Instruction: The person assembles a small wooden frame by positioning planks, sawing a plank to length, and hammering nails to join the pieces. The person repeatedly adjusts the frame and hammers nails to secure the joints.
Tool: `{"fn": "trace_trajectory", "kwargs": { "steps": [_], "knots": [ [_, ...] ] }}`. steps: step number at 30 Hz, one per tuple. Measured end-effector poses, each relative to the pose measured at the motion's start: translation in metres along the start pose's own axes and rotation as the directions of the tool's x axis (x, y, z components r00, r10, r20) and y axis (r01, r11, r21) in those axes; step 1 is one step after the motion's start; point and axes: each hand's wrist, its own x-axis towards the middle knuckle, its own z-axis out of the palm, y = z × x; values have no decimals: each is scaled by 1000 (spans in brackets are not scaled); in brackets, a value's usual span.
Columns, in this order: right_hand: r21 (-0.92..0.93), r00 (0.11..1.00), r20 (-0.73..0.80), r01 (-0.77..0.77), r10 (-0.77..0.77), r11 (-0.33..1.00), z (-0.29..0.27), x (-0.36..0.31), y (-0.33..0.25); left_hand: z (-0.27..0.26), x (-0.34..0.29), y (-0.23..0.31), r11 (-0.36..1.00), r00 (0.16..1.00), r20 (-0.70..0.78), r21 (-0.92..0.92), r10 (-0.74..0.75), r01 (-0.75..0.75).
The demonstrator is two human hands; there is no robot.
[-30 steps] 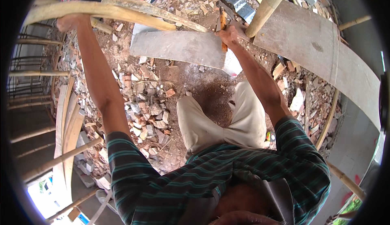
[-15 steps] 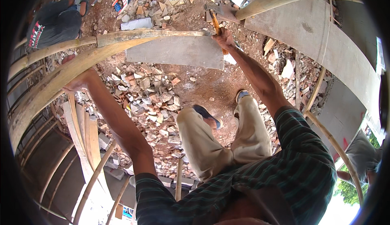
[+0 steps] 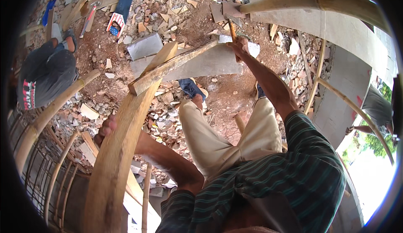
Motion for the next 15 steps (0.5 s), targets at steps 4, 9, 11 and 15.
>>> {"fn": "trace_trajectory", "kwargs": {
  "steps": [4,9,11,15],
  "knots": [
    [48,996,77,40,-44,998,39,-9,-17,1,23,-4,926,964,65,-267,-259,267],
    [238,995,-86,60,-41,969,68,-6,-17,13,28,-8,668,929,176,-653,-325,358],
    [202,995,-103,11,10,979,75,1,-11,14,25,-11,821,964,182,-507,-194,261],
    [266,993,-109,74,-46,961,78,12,-1,12,18,-19,675,883,390,580,260,-455]
  ]
}}
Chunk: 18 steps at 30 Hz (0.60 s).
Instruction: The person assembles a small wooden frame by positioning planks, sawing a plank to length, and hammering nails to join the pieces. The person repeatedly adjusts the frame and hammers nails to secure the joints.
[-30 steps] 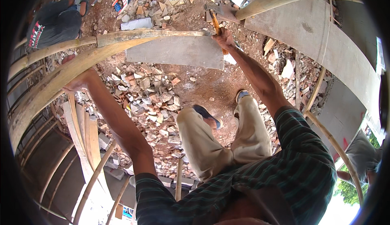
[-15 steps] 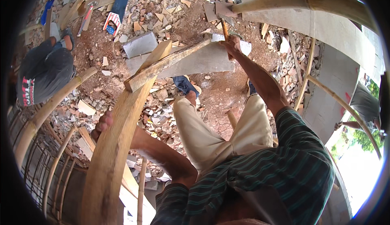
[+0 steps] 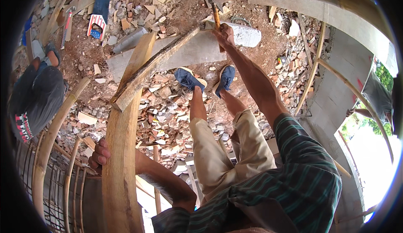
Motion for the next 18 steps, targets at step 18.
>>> {"fn": "trace_trajectory", "kwargs": {
  "steps": [18],
  "knots": [
    [160,964,119,-254,236,954,-89,-9,-5,-26,-11,17,875,984,-25,-461,-177,146]
  ]
}}
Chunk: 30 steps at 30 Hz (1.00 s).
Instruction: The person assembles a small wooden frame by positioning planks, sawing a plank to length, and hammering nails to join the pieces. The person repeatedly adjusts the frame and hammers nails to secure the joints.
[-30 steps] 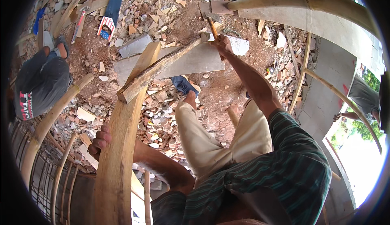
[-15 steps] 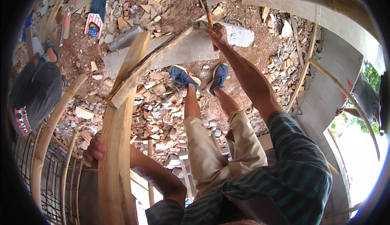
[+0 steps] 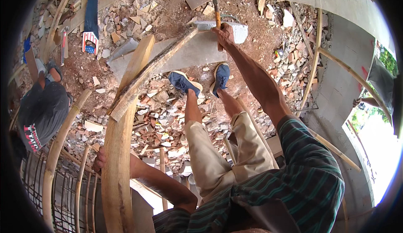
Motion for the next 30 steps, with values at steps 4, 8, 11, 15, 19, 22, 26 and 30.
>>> {"fn": "trace_trajectory", "kwargs": {
  "steps": [4,8,11,15,19,22,26,30],
  "knots": [
    [-114,976,-49,206,-212,972,6,3,7,-11,0,5,938,968,250,341,-20,-69],
    [-138,956,-69,276,-287,951,6,1,7,-9,17,7,939,980,146,298,132,-171],
    [-147,959,-107,247,-263,958,5,2,6,-7,27,-6,996,962,264,-30,-70,80],
    [-86,968,-78,231,-238,969,6,2,7,-8,17,-23,998,978,209,-68,6,8],
    [-181,954,-121,251,-275,951,8,1,7,-1,1,-36,998,967,251,35,36,-46],
    [-171,965,-94,225,-244,959,10,-2,8,29,-41,-30,763,944,283,-569,-169,308],
    [-169,952,-120,261,-283,950,12,-4,8,90,-111,8,65,304,894,-299,-328,952],
    [-218,954,-152,222,-258,950,17,-2,14,149,-129,92,245,797,425,-904,428,350]
  ]
}}
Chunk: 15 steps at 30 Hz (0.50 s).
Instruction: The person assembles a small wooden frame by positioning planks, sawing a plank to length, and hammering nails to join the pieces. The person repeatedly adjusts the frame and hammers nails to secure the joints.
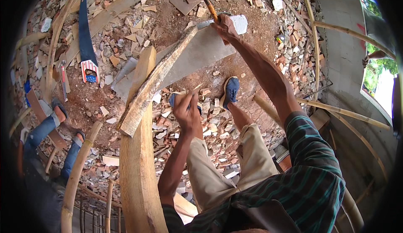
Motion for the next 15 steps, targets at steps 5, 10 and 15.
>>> {"fn": "trace_trajectory", "kwargs": {
  "steps": [5,10,15],
  "knots": [
    [-26,953,-192,233,-234,972,4,-9,7,105,127,-49,988,995,-63,-125,83,-90],
    [-128,786,-387,472,-482,872,-10,-54,1,156,144,-79,972,984,-95,-195,-151,130],
    [15,880,-362,336,-308,942,-26,-140,-15,170,144,-93,979,976,-177,-183,-124,91]
  ]
}}
